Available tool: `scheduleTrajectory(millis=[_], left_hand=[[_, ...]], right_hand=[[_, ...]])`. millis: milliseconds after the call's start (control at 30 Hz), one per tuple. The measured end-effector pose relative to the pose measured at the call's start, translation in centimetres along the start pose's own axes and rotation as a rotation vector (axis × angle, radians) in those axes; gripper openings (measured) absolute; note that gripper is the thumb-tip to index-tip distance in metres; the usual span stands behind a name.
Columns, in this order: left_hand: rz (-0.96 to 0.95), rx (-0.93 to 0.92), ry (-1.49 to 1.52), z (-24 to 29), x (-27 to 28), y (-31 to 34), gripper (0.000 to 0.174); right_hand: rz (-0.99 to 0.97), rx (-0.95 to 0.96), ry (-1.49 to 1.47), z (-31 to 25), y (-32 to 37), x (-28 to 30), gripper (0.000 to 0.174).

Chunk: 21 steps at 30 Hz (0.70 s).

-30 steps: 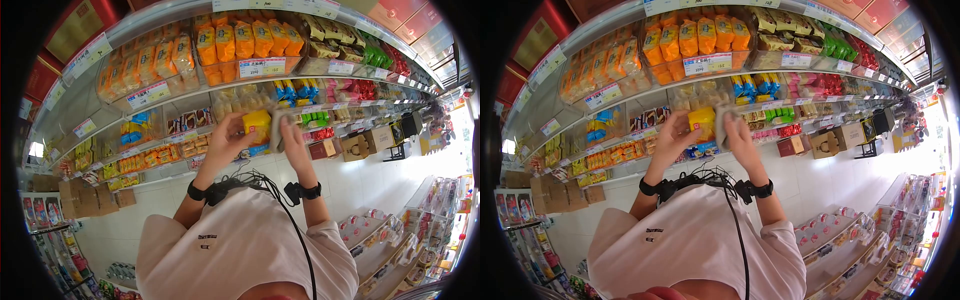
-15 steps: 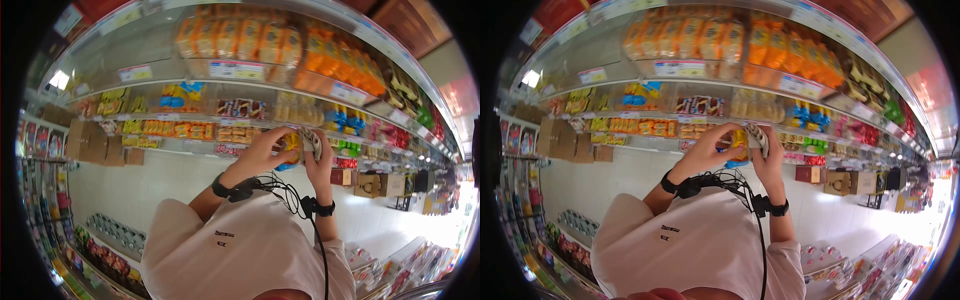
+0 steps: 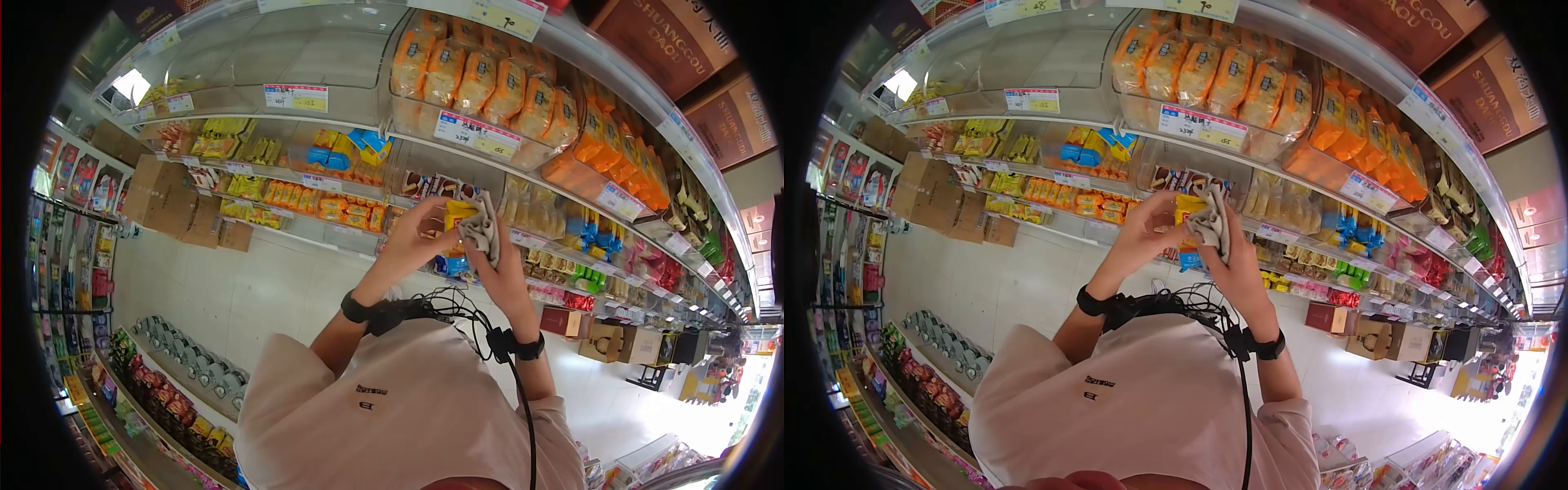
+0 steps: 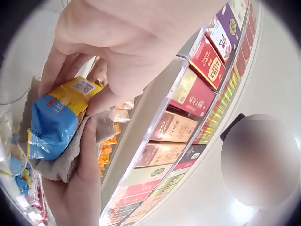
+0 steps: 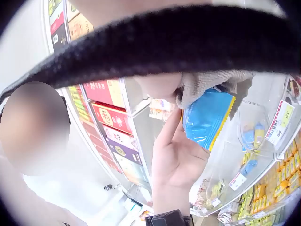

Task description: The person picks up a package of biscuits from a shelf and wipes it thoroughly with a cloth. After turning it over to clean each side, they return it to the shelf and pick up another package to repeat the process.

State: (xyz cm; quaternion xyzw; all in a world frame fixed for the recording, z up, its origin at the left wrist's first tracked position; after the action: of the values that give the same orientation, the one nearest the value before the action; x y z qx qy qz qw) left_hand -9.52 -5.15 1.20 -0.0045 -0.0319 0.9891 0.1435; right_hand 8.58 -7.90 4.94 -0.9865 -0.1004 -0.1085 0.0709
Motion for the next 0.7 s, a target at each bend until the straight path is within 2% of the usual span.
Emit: scheduleTrajectory(millis=[67, 167, 200, 267, 367, 467, 567, 667, 700], left_hand=[[0.033, 0.034, 0.025, -0.1, 1.0, 0.3, 0.049], [0.162, 0.134, 0.156, -0.1, 2.2, 0.7, 0.045], [0.238, 0.161, 0.196, -0.2, 3.0, 0.6, 0.044], [0.391, 0.214, 0.278, -0.7, 5.0, 0.3, 0.044], [0.697, 0.031, 0.248, -3.7, 8.6, -0.5, 0.041], [0.991, -0.153, -0.067, -7.1, 12.0, -2.0, 0.044], [1.015, -0.088, -0.209, -9.9, 14.9, -3.5, 0.043], [1.024, -0.17, -0.363, -12.4, 16.5, -5.4, 0.041], [0.999, -0.124, -0.51, -12.7, 16.9, -5.7, 0.042]], right_hand=[[-0.029, -0.026, 0.067, -0.2, -0.4, -0.7, 0.055], [-0.115, 0.048, 0.237, 1.0, -0.3, -0.7, 0.054], [-0.163, -0.034, 0.193, 0.9, -0.4, -0.5, 0.051], [-0.222, -0.019, 0.207, 1.2, 0.1, 0.1, 0.048], [-0.226, -0.106, 0.143, 1.6, 0.8, 1.1, 0.046], [-0.139, -0.156, 0.087, 1.8, 1.9, 1.9, 0.048], [-0.106, -0.197, 0.049, 2.8, 2.9, 2.9, 0.05], [-0.042, -0.188, 0.037, 3.9, 4.0, 3.9, 0.052], [-0.028, -0.188, 0.029, 4.1, 4.3, 4.2, 0.052]])
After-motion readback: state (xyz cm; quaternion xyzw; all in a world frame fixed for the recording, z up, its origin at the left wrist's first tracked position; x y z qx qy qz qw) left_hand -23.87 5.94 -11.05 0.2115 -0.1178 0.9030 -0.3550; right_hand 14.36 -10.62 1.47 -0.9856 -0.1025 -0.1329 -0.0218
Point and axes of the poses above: each hand's wrist, its own y-axis away from the middle knuckle, its own x-axis out of the back of the hand, z = x × y, the point moved 2 cm from there along -y, towards the middle knuckle, and after that the axes turned 9 degrees about -y, right-handed, at the moved point
